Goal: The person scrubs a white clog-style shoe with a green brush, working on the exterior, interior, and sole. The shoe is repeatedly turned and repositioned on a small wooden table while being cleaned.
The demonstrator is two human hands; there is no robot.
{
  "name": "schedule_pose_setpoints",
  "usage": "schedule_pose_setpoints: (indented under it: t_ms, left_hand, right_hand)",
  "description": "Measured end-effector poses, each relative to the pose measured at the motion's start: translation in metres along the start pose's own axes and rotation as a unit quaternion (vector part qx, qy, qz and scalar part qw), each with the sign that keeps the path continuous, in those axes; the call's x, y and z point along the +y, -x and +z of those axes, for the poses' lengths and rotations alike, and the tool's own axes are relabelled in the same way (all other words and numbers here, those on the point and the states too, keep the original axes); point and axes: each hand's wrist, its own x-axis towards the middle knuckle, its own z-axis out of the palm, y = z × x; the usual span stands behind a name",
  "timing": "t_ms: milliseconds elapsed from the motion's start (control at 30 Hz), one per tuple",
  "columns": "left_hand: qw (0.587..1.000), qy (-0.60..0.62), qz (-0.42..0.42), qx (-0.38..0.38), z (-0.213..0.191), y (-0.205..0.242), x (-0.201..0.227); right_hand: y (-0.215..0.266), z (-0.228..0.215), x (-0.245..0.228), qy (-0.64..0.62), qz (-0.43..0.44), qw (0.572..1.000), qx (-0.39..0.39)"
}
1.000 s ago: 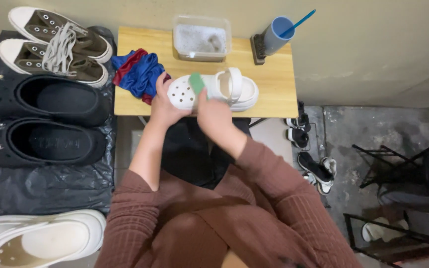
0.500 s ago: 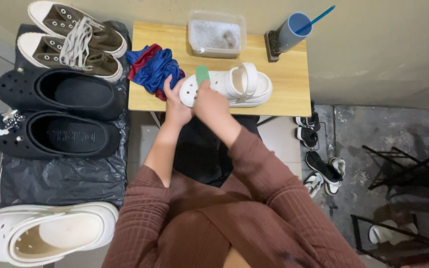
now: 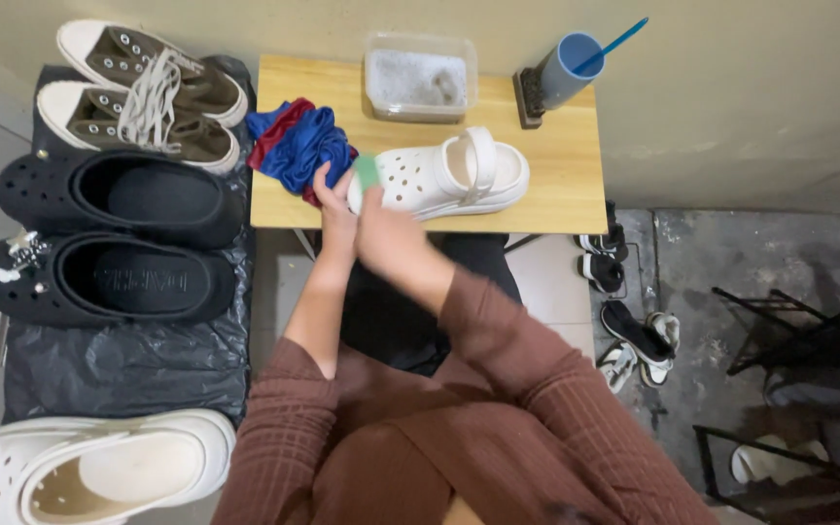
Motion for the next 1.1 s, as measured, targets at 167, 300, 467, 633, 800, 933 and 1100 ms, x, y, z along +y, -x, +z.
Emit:
schedule_pose_setpoints:
  t_ms: [167,300,467,633,800,933,1100]
  left_hand:
    - [0.994,0.099,-0.042,0.021,-0.001,0.001,0.051]
    - [0.997,-0.068,-0.03,0.01,-0.001,0.004,0.07]
    - [0.987,-0.159,0.017,-0.008,-0.007,-0.003,0.064]
    - [0.98,-0.176,0.09,-0.017,-0.005,-0.007,0.045]
    - [0.987,-0.154,0.045,-0.028,-0.007,-0.002,0.062]
    - [0.982,-0.18,0.025,-0.055,-0.009,-0.005,0.074]
    - [0.974,-0.217,0.029,-0.059,-0.004,-0.006,0.054]
  right_hand:
    - [0.013,0.031,0.02,0.134,-0.132,0.971,0.15]
    - [-0.026,0.003,0.055,0.083,-0.029,0.992,0.089]
    - [0.028,0.038,0.054,0.137,-0.095,0.981,0.096]
    - [0.014,0.003,0.089,0.177,-0.122,0.957,0.193]
    - [0.015,0.002,0.095,0.257,-0.081,0.909,0.317]
    - [0.041,0.044,0.114,0.289,-0.136,0.878,0.357]
    - [0.015,0.008,0.105,0.212,-0.095,0.942,0.243]
